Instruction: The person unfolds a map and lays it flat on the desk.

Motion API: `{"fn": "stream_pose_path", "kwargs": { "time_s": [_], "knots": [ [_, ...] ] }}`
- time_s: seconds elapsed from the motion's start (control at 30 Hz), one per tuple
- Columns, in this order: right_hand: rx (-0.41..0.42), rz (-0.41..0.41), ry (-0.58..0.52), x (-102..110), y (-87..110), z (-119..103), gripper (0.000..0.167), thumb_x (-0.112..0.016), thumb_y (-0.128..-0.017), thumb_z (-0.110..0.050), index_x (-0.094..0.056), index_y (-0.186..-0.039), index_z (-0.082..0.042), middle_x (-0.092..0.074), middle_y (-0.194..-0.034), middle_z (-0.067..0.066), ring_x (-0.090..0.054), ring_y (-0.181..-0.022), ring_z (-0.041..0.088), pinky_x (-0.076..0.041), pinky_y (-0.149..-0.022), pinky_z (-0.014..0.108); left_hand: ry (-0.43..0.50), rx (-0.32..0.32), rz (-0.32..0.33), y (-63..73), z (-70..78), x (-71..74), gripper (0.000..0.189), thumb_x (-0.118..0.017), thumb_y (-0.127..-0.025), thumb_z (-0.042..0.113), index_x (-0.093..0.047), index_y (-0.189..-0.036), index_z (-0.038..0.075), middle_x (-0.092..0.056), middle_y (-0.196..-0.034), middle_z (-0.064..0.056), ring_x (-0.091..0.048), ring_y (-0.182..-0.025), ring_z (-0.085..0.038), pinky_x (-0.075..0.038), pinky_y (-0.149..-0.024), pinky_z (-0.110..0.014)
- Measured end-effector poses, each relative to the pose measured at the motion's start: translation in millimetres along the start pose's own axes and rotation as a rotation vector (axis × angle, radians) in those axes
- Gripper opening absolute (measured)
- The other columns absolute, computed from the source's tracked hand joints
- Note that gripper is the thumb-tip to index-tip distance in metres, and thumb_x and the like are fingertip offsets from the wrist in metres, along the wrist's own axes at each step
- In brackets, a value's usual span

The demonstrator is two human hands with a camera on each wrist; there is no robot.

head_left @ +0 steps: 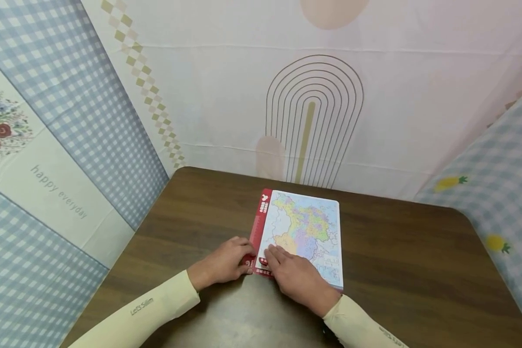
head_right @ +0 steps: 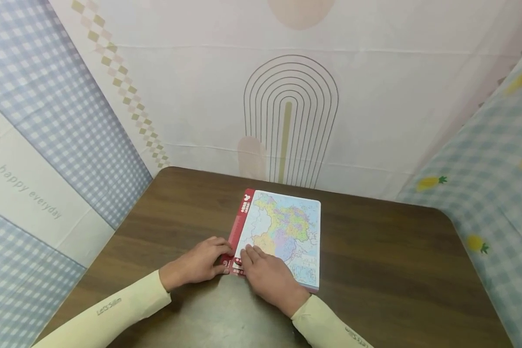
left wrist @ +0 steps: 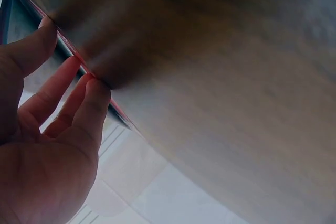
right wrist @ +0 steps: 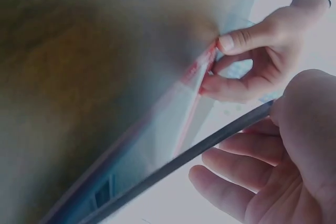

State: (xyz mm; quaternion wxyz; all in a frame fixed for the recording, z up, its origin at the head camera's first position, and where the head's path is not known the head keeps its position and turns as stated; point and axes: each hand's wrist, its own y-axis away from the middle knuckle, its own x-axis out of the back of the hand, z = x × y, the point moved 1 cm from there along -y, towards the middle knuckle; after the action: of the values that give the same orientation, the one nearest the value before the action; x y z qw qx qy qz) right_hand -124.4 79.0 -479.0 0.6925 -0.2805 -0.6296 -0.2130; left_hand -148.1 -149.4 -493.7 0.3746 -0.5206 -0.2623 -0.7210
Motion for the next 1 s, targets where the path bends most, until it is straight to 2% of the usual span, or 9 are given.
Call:
{"fn": "stream_pose_path", "kwargs": {
  "time_s": [0.27, 0.43, 0.6, 0.77, 0.93, 1.0],
  "knots": [
    [-0.031, 0.078, -0.064, 18.9, 14.1, 10.5, 0.05, -0.068, -0.103, -0.014, -0.055, -0.149, -0.001, -0.061, -0.151, 0.015, -0.063, -0.137, 0.027, -0.061, -0.094, 0.039, -0.004, -0.001, 0.004, 1.3, -1.0, -1.7, 0.031, -0.083, -0.093, 0.029, -0.075, -0.12, 0.014, -0.07, -0.122, -0.001, -0.06, -0.105, -0.017, -0.057, -0.094, -0.035],
    [-0.07, 0.081, -0.056, 28.2, 28.3, 23.3, 0.054, -0.069, -0.101, -0.01, -0.052, -0.151, 0.0, -0.059, -0.154, 0.017, -0.061, -0.14, 0.029, -0.058, -0.103, 0.042, 0.004, -0.021, 0.015, 0.3, 0.2, -1.1, 0.031, -0.084, -0.093, 0.03, -0.075, -0.117, 0.013, -0.07, -0.121, -0.003, -0.06, -0.105, -0.019, -0.056, -0.094, -0.037],
    [-0.092, 0.105, -0.033, 35.4, 44.3, 41.0, 0.055, -0.069, -0.099, -0.003, -0.053, -0.151, 0.001, -0.059, -0.154, 0.017, -0.06, -0.14, 0.03, -0.056, -0.106, 0.044, -0.002, -0.007, -0.003, 0.6, 1.2, -0.9, 0.033, -0.084, -0.093, 0.031, -0.075, -0.119, 0.013, -0.07, -0.123, -0.003, -0.059, -0.107, -0.019, -0.056, -0.095, -0.037],
    [-0.086, 0.158, -0.035, 38.1, 64.1, 60.9, 0.055, -0.062, -0.098, 0.007, -0.052, -0.152, 0.002, -0.059, -0.154, 0.019, -0.06, -0.14, 0.033, -0.054, -0.108, 0.046, -0.006, 0.005, -0.015, 0.2, 1.7, -1.2, 0.034, -0.083, -0.093, 0.031, -0.075, -0.121, 0.013, -0.069, -0.127, -0.005, -0.06, -0.11, -0.02, -0.056, -0.097, -0.039],
    [-0.08, 0.217, -0.048, 38.8, 83.6, 79.2, 0.058, -0.062, -0.093, 0.014, -0.053, -0.15, 0.004, -0.06, -0.151, 0.021, -0.061, -0.137, 0.036, -0.054, -0.106, 0.05, 0.001, 0.009, -0.01, -0.1, 1.7, -1.0, 0.032, -0.082, -0.094, 0.03, -0.075, -0.119, 0.012, -0.069, -0.127, -0.005, -0.06, -0.11, -0.021, -0.056, -0.096, -0.039],
    [-0.071, 0.249, -0.05, 37.9, 91.2, 86.4, 0.047, -0.054, -0.101, 0.01, -0.054, -0.147, 0.004, -0.062, -0.148, 0.022, -0.063, -0.135, 0.037, -0.056, -0.104, 0.05, 0.006, 0.011, -0.01, 0.0, 1.7, -1.2, 0.032, -0.082, -0.094, 0.031, -0.075, -0.12, 0.012, -0.069, -0.128, -0.005, -0.059, -0.11, -0.02, -0.056, -0.096, -0.039]
  ]
}}
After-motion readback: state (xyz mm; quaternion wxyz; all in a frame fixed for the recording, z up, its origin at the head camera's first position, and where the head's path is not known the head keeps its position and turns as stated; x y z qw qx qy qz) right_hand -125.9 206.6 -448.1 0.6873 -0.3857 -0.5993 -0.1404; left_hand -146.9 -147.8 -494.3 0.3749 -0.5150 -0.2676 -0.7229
